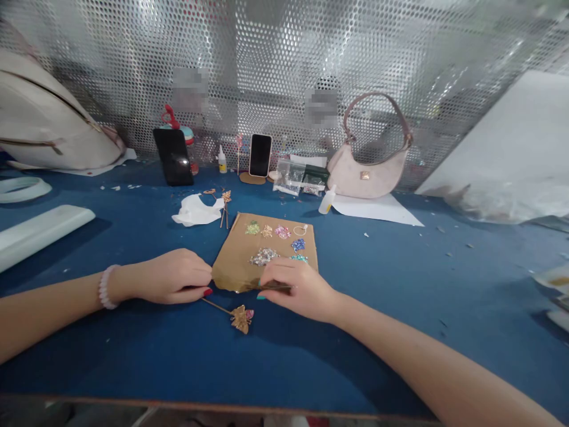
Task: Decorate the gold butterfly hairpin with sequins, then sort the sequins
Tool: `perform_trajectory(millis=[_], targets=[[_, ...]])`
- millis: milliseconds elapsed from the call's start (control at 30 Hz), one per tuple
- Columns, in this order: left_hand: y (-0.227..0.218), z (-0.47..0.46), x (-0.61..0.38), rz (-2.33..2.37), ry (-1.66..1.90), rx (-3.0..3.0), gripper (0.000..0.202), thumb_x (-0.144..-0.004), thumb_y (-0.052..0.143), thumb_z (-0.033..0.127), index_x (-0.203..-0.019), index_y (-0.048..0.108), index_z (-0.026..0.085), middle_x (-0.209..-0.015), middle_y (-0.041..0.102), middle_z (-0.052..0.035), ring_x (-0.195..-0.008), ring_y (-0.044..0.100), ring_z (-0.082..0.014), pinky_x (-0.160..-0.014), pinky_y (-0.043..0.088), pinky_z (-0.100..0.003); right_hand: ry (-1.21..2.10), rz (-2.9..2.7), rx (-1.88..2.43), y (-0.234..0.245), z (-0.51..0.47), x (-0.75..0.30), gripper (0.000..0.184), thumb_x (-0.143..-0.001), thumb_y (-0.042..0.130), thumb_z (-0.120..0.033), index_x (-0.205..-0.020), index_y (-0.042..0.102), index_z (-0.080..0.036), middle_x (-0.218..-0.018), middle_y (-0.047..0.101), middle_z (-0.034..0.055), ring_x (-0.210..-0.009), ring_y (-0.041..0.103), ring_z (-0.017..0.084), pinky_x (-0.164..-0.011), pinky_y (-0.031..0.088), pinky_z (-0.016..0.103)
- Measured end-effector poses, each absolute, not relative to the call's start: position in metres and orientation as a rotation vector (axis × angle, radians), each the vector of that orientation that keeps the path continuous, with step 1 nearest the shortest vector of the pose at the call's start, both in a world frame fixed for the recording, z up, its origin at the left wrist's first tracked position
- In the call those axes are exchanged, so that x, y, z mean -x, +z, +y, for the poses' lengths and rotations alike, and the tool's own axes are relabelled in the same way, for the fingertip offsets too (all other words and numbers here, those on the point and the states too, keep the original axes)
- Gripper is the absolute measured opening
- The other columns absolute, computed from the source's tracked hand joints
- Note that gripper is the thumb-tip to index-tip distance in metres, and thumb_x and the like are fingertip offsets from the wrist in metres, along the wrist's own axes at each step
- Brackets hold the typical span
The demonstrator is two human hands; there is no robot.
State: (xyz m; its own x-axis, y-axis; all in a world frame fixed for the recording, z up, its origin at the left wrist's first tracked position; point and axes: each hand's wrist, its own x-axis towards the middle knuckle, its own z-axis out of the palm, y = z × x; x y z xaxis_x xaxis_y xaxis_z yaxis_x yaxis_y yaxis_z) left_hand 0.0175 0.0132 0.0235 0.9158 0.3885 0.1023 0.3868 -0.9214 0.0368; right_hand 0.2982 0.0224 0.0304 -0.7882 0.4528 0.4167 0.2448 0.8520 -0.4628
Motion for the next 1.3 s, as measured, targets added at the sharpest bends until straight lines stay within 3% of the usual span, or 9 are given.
perform_trajectory(millis=[167, 500, 1133, 1300], targets=[[0.0244, 0.0144, -0.0181, 0.637, 0.150, -3.041, 0.031, -0.094, 0.035, 0.024, -0.065, 0.044, 0.017, -0.065, 0.054, -0.0005, -0.056, 0.047, -0.0123, -0.055, 0.030, -0.027, 0.627, -2.475, 0.503, 0.0298, 0.0234, -0.2984, 0.007, -0.084, 0.057, -0.023, -0.081, 0.062, -0.019, -0.078, 0.066, 0.0049, -0.077, 0.062, 0.015, -0.069, 0.052, 0.029], [0.0249, 0.0137, -0.0167, 0.629, 0.150, -3.027, 0.031, -0.094, 0.036, 0.024, -0.064, 0.043, 0.017, -0.065, 0.053, 0.0000, -0.056, 0.046, -0.0120, -0.054, 0.030, -0.027, 1.109, -2.078, 0.962, 0.0235, 0.0212, -0.2978, 0.003, -0.073, 0.060, -0.017, -0.074, 0.063, -0.018, -0.071, 0.066, 0.0008, -0.057, 0.062, 0.009, -0.055, 0.054, 0.021], [0.0233, 0.0150, -0.0167, 0.629, 0.169, -3.034, 0.031, -0.093, 0.037, 0.024, -0.064, 0.042, 0.017, -0.064, 0.052, 0.0014, -0.055, 0.046, -0.0115, -0.054, 0.030, -0.026, 0.941, -2.185, 0.997, 0.0276, 0.0218, -0.2984, 0.007, -0.074, 0.059, -0.022, -0.071, 0.064, -0.018, -0.073, 0.066, 0.0027, -0.063, 0.062, 0.012, -0.056, 0.052, 0.023], [0.0234, 0.0151, -0.0174, 0.633, 0.175, -3.039, 0.031, -0.093, 0.037, 0.023, -0.063, 0.043, 0.017, -0.063, 0.052, 0.0013, -0.055, 0.046, -0.0116, -0.054, 0.030, -0.026, 0.981, -2.169, 0.985, 0.0283, 0.0214, -0.2976, 0.007, -0.073, 0.061, -0.022, -0.069, 0.063, -0.017, -0.069, 0.063, 0.0021, -0.057, 0.059, 0.010, -0.054, 0.050, 0.022]])
